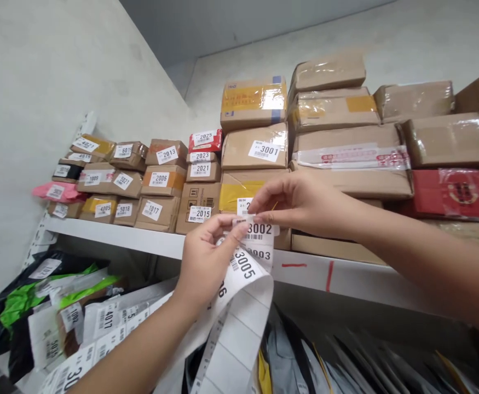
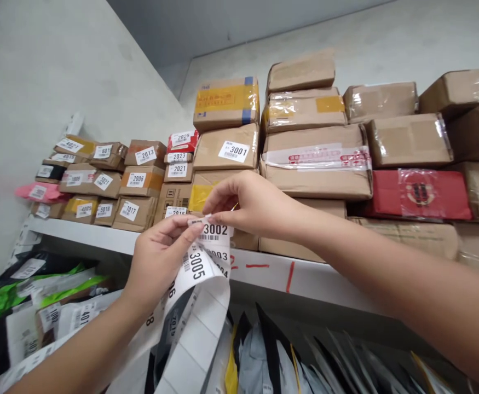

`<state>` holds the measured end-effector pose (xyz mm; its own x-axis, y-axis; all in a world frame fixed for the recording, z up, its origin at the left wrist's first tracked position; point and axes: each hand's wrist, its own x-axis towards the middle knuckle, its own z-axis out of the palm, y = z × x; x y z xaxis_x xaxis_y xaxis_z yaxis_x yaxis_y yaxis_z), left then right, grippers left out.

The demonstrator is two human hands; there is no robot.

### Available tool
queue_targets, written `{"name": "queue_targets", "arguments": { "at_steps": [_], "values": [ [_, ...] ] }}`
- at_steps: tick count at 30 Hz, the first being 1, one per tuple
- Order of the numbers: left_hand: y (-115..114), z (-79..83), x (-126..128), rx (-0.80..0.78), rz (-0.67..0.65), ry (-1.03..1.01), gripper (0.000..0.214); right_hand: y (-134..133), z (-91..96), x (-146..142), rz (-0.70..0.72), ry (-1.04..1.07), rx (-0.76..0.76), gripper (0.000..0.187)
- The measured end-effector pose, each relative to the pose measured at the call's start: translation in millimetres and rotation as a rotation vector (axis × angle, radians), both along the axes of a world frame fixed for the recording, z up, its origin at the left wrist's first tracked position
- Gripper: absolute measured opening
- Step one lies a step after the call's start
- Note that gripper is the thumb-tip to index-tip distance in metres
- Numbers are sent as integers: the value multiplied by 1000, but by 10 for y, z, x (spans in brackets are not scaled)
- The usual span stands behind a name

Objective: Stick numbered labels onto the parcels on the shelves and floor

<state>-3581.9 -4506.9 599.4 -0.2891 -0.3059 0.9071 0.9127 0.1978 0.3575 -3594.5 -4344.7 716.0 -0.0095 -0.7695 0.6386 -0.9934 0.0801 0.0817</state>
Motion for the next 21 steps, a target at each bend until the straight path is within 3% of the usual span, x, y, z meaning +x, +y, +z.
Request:
{"name": "queue_targets", "arguments": {
  "at_steps": [3,7,10,17,21],
  "values": [
    [-8,5,-39,-22,-106,-44,29,2,-5,-86,13,-90,-41,15],
    [-55,45,-53,-8,-37,-48,19,-34,-43,-145,39,-155,-112,19],
    [-94,110,-51,37,-30,-43,25,-96,-58,-148,59,-167,-194,20],
    [-178,228,-88,109,-261,-14,24,-219,12,-21,-63,-26,-245,11],
    [-252,216,-156,104,-298,-16,21,-293,18,2,-72,69,-203,7]
  ]
}}
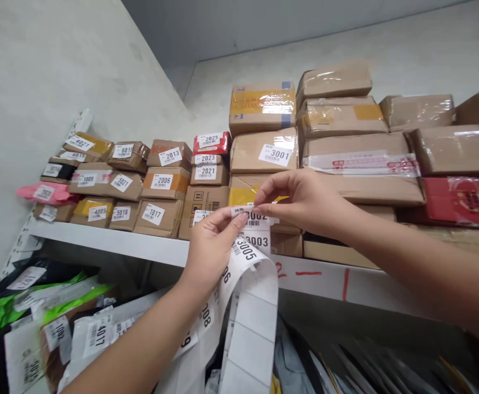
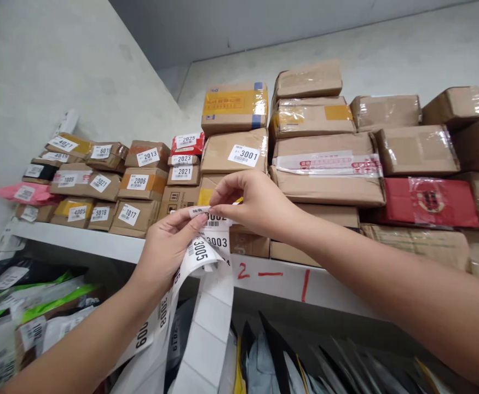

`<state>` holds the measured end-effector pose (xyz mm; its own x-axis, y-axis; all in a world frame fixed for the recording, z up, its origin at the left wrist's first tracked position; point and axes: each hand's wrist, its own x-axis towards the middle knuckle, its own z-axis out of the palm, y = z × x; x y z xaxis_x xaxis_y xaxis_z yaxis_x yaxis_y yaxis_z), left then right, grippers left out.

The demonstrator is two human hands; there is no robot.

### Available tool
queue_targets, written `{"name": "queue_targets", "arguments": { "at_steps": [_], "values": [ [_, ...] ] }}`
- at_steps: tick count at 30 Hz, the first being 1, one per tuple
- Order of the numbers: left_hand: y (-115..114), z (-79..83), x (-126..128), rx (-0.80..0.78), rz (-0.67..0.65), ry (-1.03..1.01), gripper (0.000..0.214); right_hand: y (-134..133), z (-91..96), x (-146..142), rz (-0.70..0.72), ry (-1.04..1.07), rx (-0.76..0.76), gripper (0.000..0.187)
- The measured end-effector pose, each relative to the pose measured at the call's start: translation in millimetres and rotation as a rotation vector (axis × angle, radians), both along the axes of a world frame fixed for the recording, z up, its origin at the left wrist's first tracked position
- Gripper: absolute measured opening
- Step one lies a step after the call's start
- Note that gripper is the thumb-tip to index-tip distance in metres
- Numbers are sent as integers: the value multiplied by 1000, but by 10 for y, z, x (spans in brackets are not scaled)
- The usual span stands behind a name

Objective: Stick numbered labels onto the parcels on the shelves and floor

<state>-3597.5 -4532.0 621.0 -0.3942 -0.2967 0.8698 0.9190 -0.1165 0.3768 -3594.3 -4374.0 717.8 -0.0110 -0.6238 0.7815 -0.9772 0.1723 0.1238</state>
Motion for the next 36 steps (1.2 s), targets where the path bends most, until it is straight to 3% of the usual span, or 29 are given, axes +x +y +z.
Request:
{"name": "queue_targets", "arguments": {
  "at_steps": [7,10,12,15,18,21,23,26,31,34,36],
  "values": [
    [-113,13,-90,37,57,20,25,-175,-85,-137,13,133,-43,8],
    [-181,50,-136,49,61,-24,36,-265,-133,-181,16,300,-83,7],
    [-222,78,-156,48,12,-42,36,-330,-65,-172,23,420,-84,10],
    [-245,86,-156,-17,46,-61,34,-397,347,-87,56,516,-194,10],
    [-213,20,-136,-156,126,-85,31,-386,1045,17,65,578,-442,10],
    [-182,-103,-103,-234,162,-64,34,-319,1626,42,-252,534,-566,12],
    [-200,-198,-69,-286,204,-53,36,-281,1795,23,-440,467,-526,16],
    [-298,-340,-5,-462,235,-44,36,-283,1786,0,-585,457,-466,24],
    [-516,-547,102,-740,195,-50,32,-394,1680,0,-717,736,-539,52],
    [-577,-675,188,-799,189,-82,32,-414,1626,-24,-732,760,-397,34],
    [-568,-769,258,-842,197,-75,33,-366,1433,-15,-645,679,-341,31]
  ]
}}
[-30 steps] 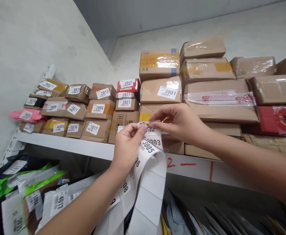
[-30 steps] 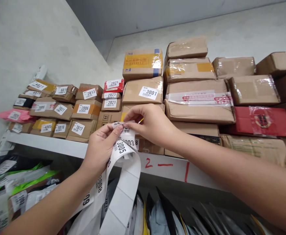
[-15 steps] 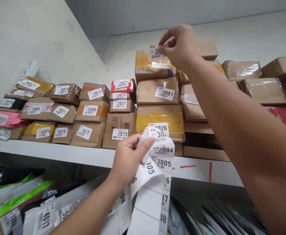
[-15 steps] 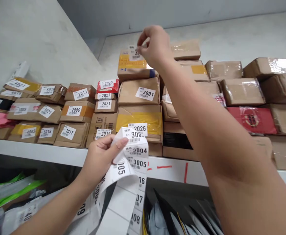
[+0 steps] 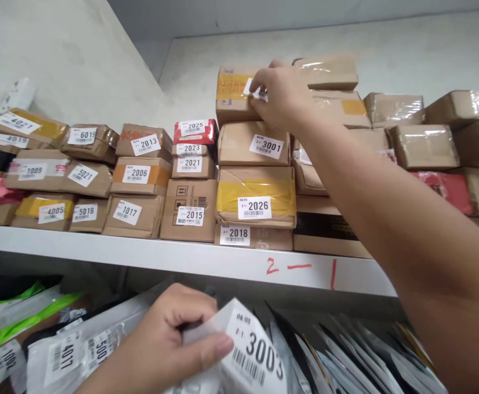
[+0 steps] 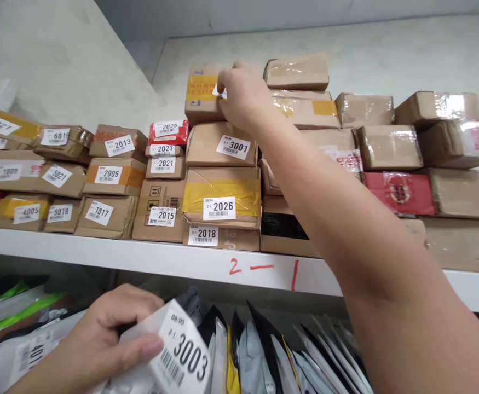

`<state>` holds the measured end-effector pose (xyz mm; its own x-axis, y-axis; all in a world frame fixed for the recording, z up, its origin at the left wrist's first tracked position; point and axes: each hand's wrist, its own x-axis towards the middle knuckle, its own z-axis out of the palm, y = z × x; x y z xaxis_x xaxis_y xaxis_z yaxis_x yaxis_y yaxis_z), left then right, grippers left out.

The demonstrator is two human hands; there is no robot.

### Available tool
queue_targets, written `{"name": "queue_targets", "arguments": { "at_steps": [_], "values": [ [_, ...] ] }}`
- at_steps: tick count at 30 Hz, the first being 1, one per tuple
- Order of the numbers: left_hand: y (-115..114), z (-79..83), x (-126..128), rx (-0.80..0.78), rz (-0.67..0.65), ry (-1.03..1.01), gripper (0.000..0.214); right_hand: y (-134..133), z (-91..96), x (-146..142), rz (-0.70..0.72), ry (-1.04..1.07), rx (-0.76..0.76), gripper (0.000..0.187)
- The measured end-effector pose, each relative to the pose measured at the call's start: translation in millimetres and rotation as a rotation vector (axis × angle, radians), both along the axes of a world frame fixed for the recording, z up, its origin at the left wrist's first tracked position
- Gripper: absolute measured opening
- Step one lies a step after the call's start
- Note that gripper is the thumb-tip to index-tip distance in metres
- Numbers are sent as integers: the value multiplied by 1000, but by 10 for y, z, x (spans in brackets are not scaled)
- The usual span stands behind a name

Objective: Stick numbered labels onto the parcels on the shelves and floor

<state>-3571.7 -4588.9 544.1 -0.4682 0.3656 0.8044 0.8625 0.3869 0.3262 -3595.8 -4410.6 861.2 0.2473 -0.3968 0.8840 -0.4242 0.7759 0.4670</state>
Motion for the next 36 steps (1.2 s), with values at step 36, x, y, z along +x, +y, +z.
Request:
{"name": "queue_targets", "arguments": {
  "at_steps": [36],
  "values": [
    [1981,-170,-516,516,-3,-265,33,1956,-2528,-290,609,-456,319,11]
  ]
}}
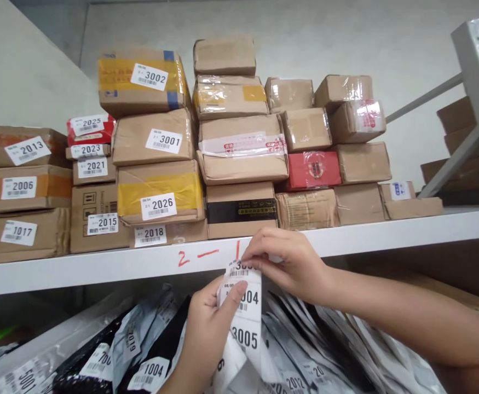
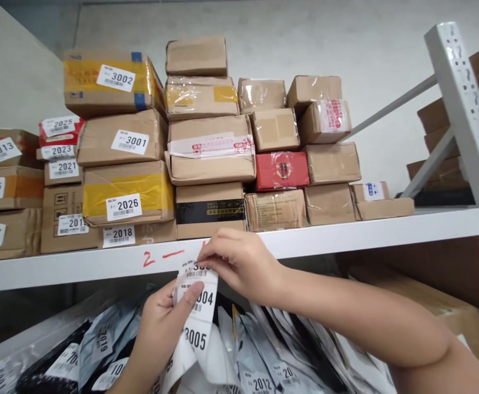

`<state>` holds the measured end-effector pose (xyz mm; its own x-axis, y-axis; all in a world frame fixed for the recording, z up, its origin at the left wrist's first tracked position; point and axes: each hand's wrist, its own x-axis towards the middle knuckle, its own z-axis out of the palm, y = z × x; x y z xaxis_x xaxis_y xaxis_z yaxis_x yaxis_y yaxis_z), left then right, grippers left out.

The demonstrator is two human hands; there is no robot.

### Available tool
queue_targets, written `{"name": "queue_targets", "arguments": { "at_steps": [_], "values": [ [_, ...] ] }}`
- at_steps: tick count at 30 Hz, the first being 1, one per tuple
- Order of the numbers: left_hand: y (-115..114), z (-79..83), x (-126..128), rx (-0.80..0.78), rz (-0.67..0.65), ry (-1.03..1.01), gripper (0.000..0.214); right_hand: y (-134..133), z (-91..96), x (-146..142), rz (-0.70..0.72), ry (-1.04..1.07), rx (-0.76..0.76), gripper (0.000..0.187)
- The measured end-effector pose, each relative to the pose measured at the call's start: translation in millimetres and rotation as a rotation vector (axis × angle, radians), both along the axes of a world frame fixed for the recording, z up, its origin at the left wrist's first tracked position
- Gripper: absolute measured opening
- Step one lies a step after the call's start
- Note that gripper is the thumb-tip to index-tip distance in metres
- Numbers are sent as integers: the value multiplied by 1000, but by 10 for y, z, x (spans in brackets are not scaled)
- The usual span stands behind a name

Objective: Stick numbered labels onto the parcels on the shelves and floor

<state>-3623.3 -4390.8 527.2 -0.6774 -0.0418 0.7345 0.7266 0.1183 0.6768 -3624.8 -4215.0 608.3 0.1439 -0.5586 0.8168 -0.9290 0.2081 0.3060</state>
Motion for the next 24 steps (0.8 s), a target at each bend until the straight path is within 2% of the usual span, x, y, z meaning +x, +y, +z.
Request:
{"name": "queue_targets", "arguments": {
  "at_steps": [7,11,16,21,24],
  "values": [
    [-91,-89,185,-28,37,-58,47,-32,106,97,-8,-103,-39,7],
    [-95,-27,308,-9,37,-60,50,-58,171,135,-41,-221,-101,7],
    [-163,12,368,-10,5,-96,49,-53,227,190,-43,-164,-122,7],
    [-268,-69,330,-130,88,-54,52,83,475,147,-66,-98,-391,8],
    [-278,-49,282,-139,114,0,43,80,614,26,-254,-79,-235,8]
  ]
}}
